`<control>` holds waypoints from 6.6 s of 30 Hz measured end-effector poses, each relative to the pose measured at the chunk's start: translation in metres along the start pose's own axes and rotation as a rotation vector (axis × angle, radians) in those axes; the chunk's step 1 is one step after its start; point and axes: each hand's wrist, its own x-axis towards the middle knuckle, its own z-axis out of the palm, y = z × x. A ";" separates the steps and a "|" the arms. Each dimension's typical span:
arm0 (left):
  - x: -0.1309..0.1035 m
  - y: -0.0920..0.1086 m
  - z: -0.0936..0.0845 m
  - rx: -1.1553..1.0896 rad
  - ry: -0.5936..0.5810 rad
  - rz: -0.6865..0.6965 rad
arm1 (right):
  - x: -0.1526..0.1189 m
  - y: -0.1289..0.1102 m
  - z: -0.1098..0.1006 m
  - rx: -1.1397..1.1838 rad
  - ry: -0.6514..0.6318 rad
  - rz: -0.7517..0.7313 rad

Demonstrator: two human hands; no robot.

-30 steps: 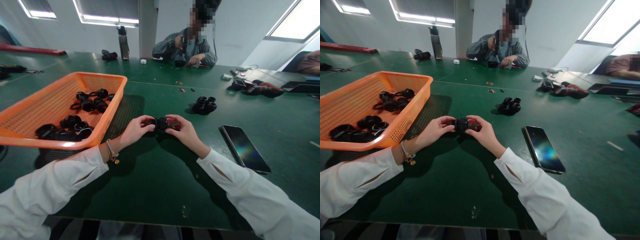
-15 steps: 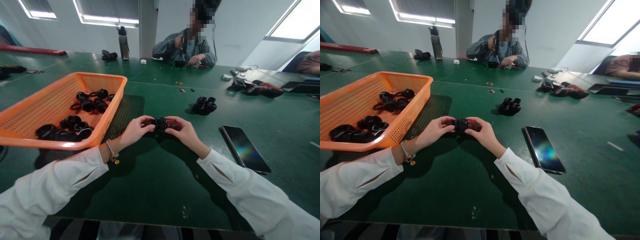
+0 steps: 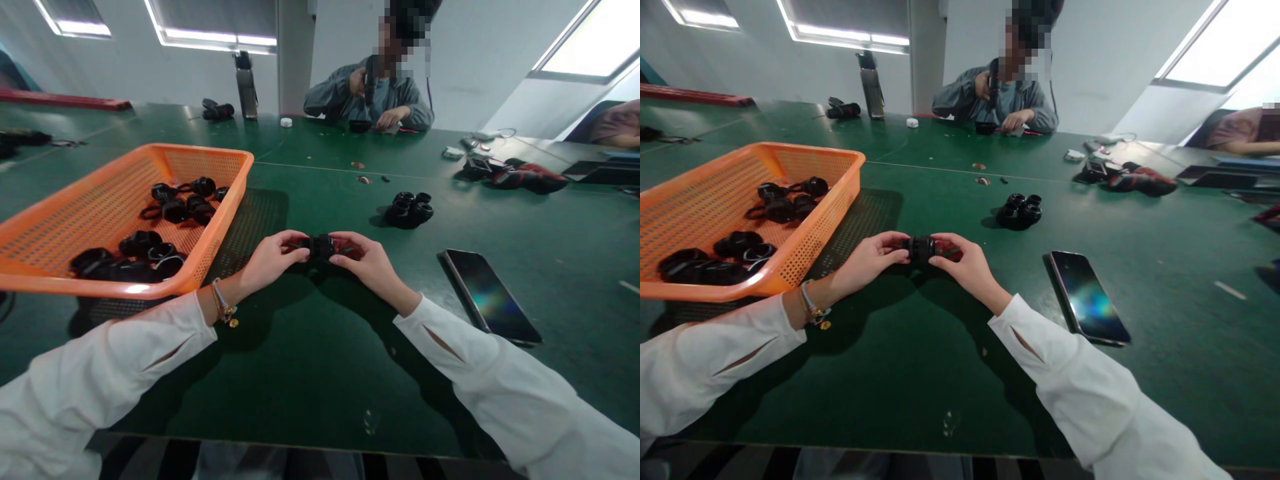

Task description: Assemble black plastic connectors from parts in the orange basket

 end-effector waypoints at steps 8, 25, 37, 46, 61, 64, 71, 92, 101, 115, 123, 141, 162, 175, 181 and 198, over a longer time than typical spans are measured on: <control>0.000 0.000 0.000 0.000 -0.003 -0.007 | 0.000 0.000 0.000 0.003 0.000 -0.002; 0.000 -0.002 -0.001 0.008 -0.013 0.013 | 0.000 0.000 0.000 -0.024 0.000 -0.007; 0.000 0.000 0.001 0.011 0.001 0.002 | 0.000 0.002 -0.003 0.015 -0.046 -0.008; -0.001 0.001 0.000 0.018 -0.012 0.016 | 0.000 0.003 -0.003 -0.036 0.000 -0.026; -0.001 -0.001 0.000 0.004 -0.014 0.016 | 0.000 0.002 -0.001 0.014 -0.017 -0.007; -0.001 -0.001 0.000 0.002 -0.015 0.012 | 0.000 0.001 -0.001 0.013 -0.026 -0.004; -0.001 0.000 0.000 -0.007 -0.007 -0.003 | 0.000 0.001 -0.001 0.004 -0.025 0.001; -0.001 0.001 0.000 -0.021 -0.016 -0.005 | 0.001 0.002 -0.001 0.021 -0.008 -0.006; -0.001 0.002 0.000 0.020 -0.001 -0.007 | 0.001 0.006 -0.004 0.019 -0.050 0.003; -0.001 0.001 0.000 0.013 -0.019 -0.014 | 0.000 0.003 -0.002 -0.041 -0.011 -0.039; -0.001 0.002 0.000 -0.009 -0.023 -0.021 | 0.000 0.001 -0.002 -0.019 -0.011 -0.039; -0.001 0.001 0.000 -0.005 -0.026 -0.007 | 0.000 0.000 -0.003 -0.032 -0.034 -0.016; -0.001 0.001 0.000 -0.011 -0.029 -0.010 | 0.000 0.000 -0.002 -0.037 -0.027 -0.022; -0.001 0.001 0.000 0.030 -0.027 0.001 | 0.000 0.005 -0.004 -0.054 -0.001 -0.025; -0.001 0.001 0.000 0.027 -0.035 0.005 | 0.000 0.005 -0.002 -0.049 0.000 -0.033; -0.002 0.002 0.000 -0.043 -0.034 -0.023 | -0.001 -0.003 -0.003 -0.001 -0.016 -0.011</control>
